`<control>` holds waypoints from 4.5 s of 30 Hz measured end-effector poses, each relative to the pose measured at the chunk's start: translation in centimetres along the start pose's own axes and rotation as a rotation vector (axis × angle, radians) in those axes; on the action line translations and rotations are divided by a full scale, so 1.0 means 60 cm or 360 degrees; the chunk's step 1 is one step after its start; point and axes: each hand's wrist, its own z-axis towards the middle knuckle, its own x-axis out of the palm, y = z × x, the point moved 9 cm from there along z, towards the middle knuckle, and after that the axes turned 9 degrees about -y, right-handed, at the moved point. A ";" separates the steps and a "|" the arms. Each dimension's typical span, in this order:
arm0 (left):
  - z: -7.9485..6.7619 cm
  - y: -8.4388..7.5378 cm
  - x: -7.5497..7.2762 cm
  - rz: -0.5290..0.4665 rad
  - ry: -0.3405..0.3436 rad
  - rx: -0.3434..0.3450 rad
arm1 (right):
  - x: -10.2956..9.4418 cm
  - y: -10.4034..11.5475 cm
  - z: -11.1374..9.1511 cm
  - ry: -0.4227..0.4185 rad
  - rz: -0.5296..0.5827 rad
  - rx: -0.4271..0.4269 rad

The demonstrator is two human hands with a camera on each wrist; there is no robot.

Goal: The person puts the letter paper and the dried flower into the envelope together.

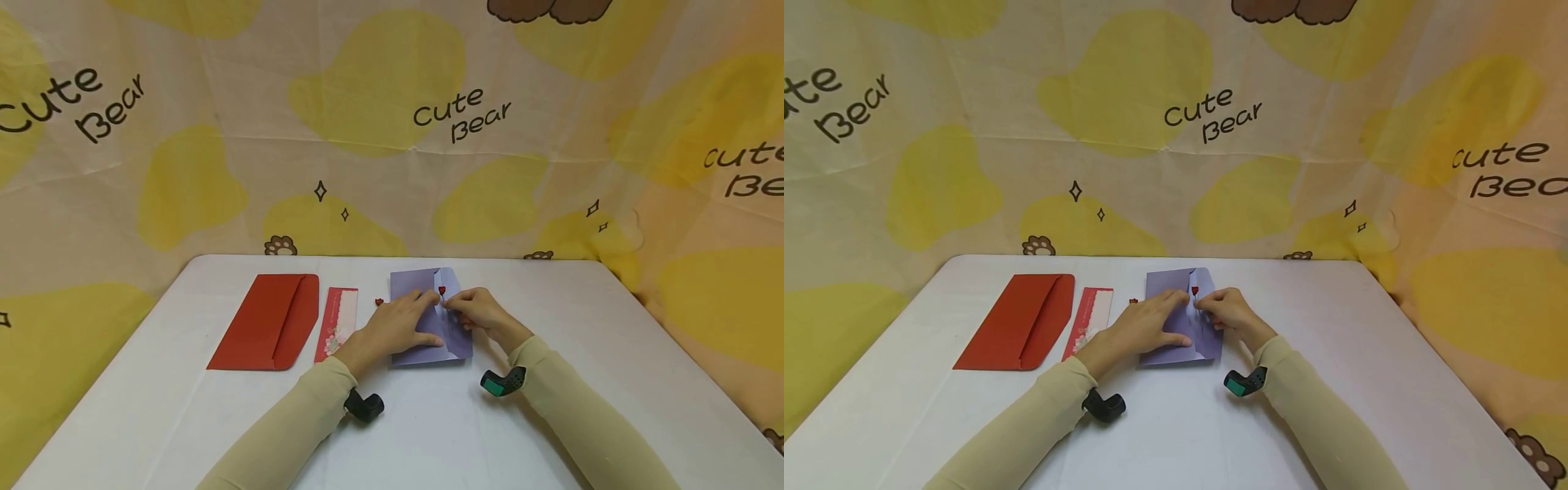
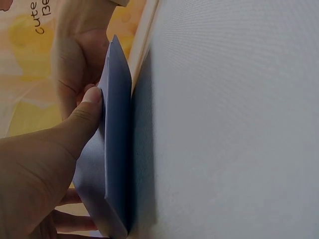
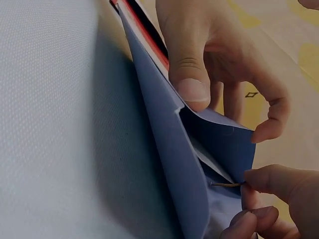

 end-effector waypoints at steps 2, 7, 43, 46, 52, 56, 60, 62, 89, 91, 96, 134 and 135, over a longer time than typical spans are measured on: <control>0.000 0.000 0.000 -0.0003 0.0004 -0.0002 | 0.002 0.000 0.000 0.0001 -0.0005 -0.0001; 0.001 0.001 0.002 -0.0011 0.0017 -0.0010 | 0.008 0.000 0.001 -0.0001 -0.0034 0.0006; -0.001 -0.001 -0.001 0.0018 0.0007 -0.0011 | 0.035 0.011 0.004 0.0015 -0.0154 0.0005; -0.001 -0.001 -0.001 0.0018 0.0008 -0.0011 | 0.037 0.012 0.003 0.0012 -0.0165 -0.0002; -0.002 -0.001 -0.001 0.0019 0.0006 -0.0010 | 0.039 0.014 0.001 0.0020 -0.0195 -0.0014; -0.001 0.000 -0.001 0.0013 0.0011 -0.0015 | 0.040 0.014 0.003 0.0029 -0.0220 -0.0028; -0.001 0.000 -0.002 0.0003 0.0010 -0.0017 | 0.040 0.014 0.003 0.0049 -0.0222 -0.0037; -0.001 -0.001 -0.003 0.0002 0.0010 -0.0017 | 0.040 0.014 0.003 0.0065 -0.0218 -0.0047; -0.001 -0.003 -0.002 0.0042 0.0007 -0.0001 | 0.009 0.006 -0.001 -0.0033 -0.0205 -0.0019; 0.000 -0.003 -0.001 0.0045 0.0010 -0.0004 | 0.005 0.006 -0.001 -0.0053 -0.0211 -0.0024; 0.000 -0.002 0.002 0.0042 0.0024 -0.0008 | -0.006 0.001 0.001 -0.0110 -0.0162 -0.0005; -0.008 -0.004 0.016 0.0223 0.0161 0.0041 | -0.027 -0.019 -0.004 -0.0125 -0.0062 -0.0011; -0.008 -0.004 0.017 0.0232 0.0162 0.0046 | -0.026 -0.019 -0.004 -0.0121 -0.0058 -0.0016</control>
